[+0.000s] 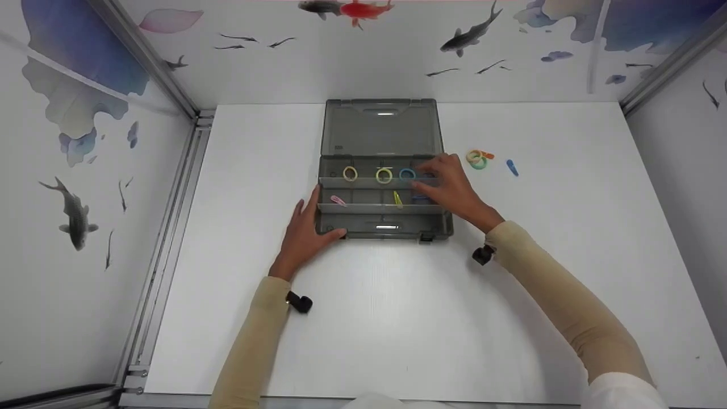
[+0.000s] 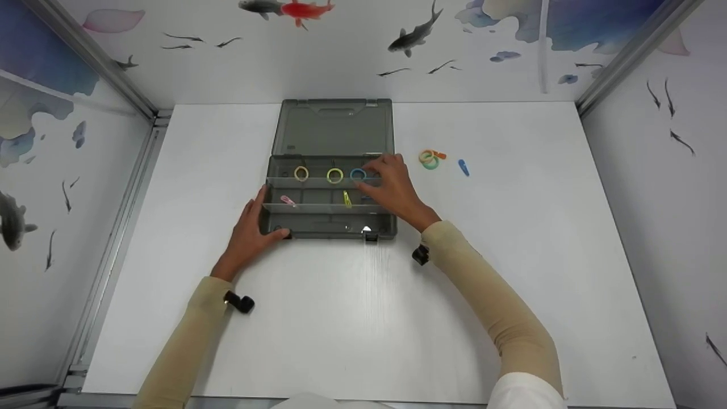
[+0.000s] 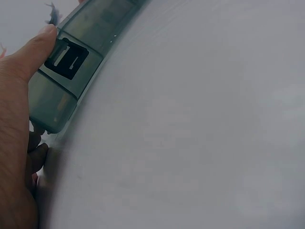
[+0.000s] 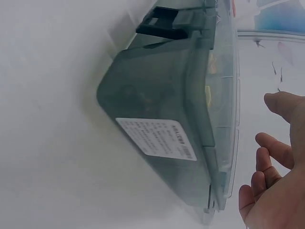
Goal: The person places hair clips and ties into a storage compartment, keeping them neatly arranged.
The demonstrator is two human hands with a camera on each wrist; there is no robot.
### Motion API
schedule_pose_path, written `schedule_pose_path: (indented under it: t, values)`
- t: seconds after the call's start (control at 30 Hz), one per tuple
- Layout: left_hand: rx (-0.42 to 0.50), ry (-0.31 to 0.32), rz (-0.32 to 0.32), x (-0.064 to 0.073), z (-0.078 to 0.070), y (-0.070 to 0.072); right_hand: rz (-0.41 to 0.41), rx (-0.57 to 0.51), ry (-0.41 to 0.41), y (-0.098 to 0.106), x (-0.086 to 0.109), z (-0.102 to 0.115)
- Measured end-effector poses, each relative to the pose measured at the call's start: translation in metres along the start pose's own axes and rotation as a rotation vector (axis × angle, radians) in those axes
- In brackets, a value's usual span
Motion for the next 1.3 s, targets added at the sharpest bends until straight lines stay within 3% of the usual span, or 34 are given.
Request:
schedule_pose_path:
  t: [0.37,0.63,1.1,1.3]
  values:
    - [-0.006,-0.004,0.000,0.000,0.000,0.000,-0.036,-0.027,-0.094,0.009,0.017,-0.019]
    - [-0.006,-0.010,-0.010,-0.001,0.000,0.001,-0.114,-0.045,-0.136,0.023,0.025,-0.041]
    - [-0.005,-0.013,-0.004,0.000,0.000,0.000,-0.250,-0.081,-0.301,0.048,0.040,-0.091]
    - [0.005,-0.013,-0.007,0.000,0.002,-0.001,-0.323,-0.082,-0.337,0.064,0.048,-0.107]
Point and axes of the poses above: each hand's wrist, its own x-axis away from the middle knuckle, its own y-axis out of the back of the hand, z = x × y, the point moved 8 cm from there along -x, towards the middle knuckle
